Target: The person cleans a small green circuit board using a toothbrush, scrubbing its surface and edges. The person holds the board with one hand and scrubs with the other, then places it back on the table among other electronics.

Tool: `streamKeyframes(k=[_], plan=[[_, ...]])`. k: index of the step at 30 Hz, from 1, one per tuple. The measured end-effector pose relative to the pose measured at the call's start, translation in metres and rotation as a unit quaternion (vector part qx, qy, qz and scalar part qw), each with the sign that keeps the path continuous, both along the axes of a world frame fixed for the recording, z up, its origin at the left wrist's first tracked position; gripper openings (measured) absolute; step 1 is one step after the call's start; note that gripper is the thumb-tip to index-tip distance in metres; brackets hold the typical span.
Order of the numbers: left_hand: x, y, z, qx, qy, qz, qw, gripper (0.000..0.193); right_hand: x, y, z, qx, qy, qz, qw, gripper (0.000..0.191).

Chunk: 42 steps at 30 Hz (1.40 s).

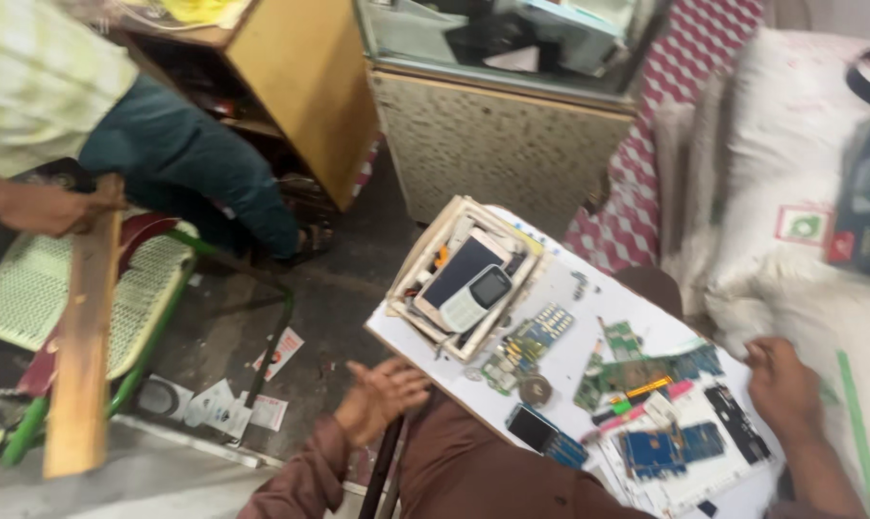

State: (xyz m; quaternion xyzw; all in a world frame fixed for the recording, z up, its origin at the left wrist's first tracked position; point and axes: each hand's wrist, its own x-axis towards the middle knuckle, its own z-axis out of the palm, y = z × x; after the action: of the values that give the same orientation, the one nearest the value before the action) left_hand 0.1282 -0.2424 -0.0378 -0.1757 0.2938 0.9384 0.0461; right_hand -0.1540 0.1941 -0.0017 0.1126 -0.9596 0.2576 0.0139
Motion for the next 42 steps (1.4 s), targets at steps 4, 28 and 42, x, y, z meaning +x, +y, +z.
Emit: streamKeyframes(k=[4, 28, 42], plan=[[0.002, 0.012, -0.003, -0.165, -0.048, -0.016, 0.985, 0.071, 0.005, 0.0, -0.005, 0.006, -0.009, -0.015, 1.0, 0.019], [-0.084, 0.034, -0.019, -0.573, -0.015, 0.058, 0.818, 0.051, 0.029, 0.002, -0.001, 0.009, -0.003, -0.087, 0.996, 0.018], [-0.207, 0.031, -0.02, -0.311, 0.078, -0.002, 0.947, 0.055, 0.046, 0.01, 0.001, 0.016, 0.061, -0.14, 0.988, 0.014]])
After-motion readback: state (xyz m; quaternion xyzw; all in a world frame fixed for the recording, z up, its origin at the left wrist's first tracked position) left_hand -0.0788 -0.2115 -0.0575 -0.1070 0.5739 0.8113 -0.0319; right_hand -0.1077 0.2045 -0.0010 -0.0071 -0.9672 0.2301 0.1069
